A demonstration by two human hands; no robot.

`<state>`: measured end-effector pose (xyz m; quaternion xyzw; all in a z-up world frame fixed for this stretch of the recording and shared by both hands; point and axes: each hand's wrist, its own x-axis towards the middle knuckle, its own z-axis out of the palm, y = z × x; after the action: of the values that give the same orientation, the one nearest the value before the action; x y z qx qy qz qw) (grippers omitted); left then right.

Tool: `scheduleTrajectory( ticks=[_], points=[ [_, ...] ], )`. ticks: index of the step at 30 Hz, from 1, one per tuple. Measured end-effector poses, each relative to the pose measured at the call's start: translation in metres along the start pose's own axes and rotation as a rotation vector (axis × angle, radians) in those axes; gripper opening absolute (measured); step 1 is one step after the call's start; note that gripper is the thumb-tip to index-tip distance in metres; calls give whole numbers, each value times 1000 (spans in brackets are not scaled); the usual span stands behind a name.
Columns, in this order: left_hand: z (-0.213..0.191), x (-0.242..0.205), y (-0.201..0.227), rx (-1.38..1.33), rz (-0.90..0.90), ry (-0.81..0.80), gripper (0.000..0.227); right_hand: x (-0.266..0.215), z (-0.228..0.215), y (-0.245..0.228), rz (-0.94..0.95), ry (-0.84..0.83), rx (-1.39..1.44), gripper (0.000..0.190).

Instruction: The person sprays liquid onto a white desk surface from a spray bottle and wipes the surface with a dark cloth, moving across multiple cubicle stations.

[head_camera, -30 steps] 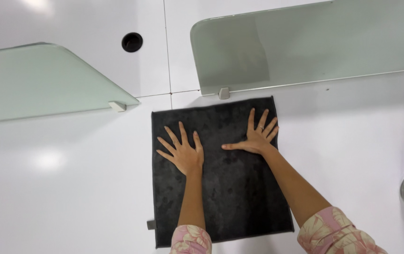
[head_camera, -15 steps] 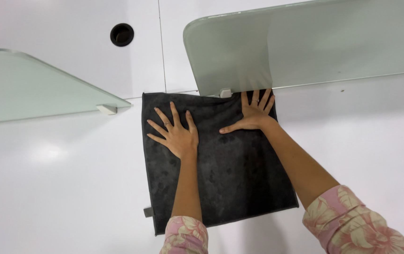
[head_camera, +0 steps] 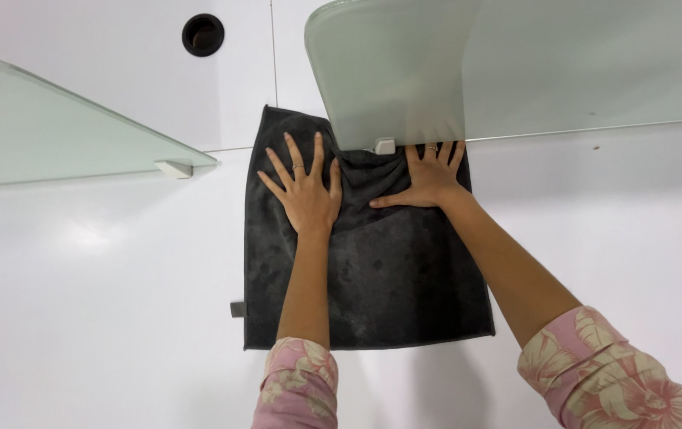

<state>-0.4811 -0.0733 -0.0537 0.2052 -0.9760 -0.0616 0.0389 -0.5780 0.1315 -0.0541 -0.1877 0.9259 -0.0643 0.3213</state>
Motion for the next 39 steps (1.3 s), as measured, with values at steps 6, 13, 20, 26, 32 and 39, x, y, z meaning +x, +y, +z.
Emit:
scheduleTrajectory(
  ticks=[6,13,20,26,32,39],
  points=[
    [12,2,4,12,34,58,61,4,4,-2,-14,37,-22,168],
    [25,12,25,-13,-117,62,66,-6,10,-7,-6,227,-4,156],
    [31,25,40,-71,-169,96,65,-3,14,-10,-7,339,16,139],
    [23,29,40,-76,-150,21,60,-8,22,-12,-57,529,19,123],
    [20,24,38,-93,-129,42,60,-15,19,-15,-66,580,-1,121],
    [36,13,31,-96,-75,151,64,-19,28,-13,-87,534,-68,117]
  ],
)
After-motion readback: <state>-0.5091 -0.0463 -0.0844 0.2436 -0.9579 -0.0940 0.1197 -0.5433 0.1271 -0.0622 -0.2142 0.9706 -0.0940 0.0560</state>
